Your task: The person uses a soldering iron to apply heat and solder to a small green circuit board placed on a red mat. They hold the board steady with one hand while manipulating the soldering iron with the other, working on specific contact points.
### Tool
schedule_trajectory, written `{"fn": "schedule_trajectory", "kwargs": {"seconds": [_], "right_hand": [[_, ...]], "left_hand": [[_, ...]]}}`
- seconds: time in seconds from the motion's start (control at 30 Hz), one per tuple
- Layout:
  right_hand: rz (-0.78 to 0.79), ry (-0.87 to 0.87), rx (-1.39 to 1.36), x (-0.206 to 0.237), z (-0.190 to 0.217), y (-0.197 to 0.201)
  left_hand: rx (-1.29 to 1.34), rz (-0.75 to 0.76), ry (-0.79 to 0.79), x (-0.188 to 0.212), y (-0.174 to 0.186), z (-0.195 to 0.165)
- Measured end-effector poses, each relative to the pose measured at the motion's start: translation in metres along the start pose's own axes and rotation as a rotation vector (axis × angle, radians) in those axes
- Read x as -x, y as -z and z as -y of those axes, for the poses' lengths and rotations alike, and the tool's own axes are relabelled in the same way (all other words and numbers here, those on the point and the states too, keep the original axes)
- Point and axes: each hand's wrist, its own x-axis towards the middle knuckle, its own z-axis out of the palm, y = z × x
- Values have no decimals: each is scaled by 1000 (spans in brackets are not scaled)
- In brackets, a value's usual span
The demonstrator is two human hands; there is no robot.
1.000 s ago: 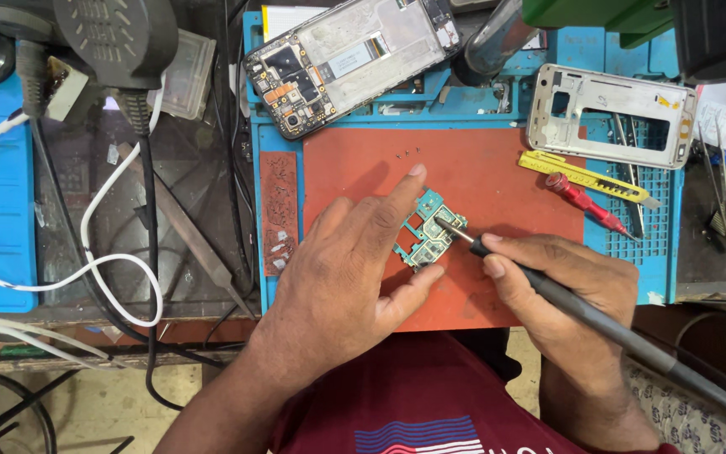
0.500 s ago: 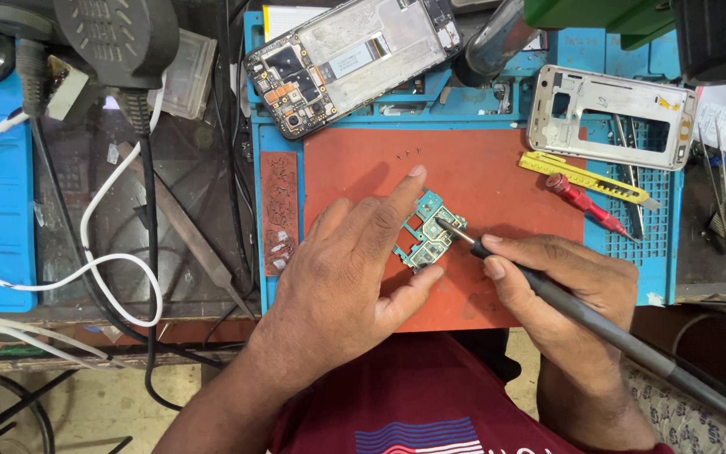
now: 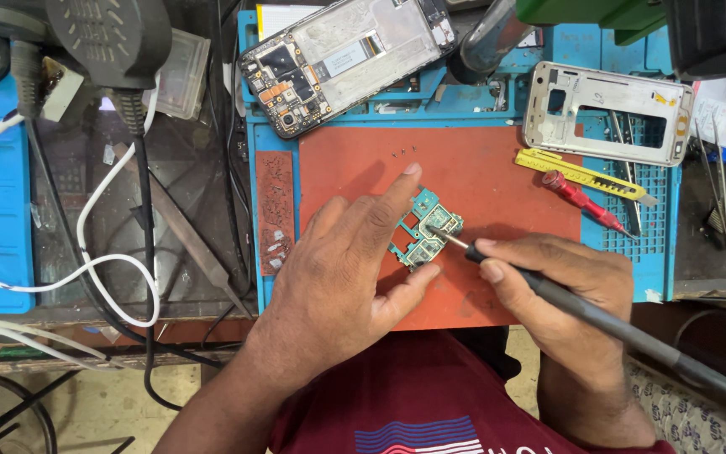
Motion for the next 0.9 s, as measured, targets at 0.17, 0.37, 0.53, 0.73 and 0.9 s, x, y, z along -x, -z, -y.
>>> {"fn": "schedule_trajectory", "kwargs": {"seconds": [0.17, 0.37, 0.53, 0.73, 0.9], "right_hand": [[-56, -4, -25, 2, 1, -1], [-24, -16, -2, 3, 3, -2], [-64, 21, 21, 3, 3, -3], [-46, 3, -7, 4, 6, -2], [-43, -4, 15, 4, 6, -1]], "left_hand": [[3, 12, 11, 0, 0, -2], [2, 0, 1, 2, 2, -2], [-1, 1, -6, 1, 2, -3], [1, 11, 9, 3, 4, -4], [-6, 3, -3, 3, 3, -6]]}}
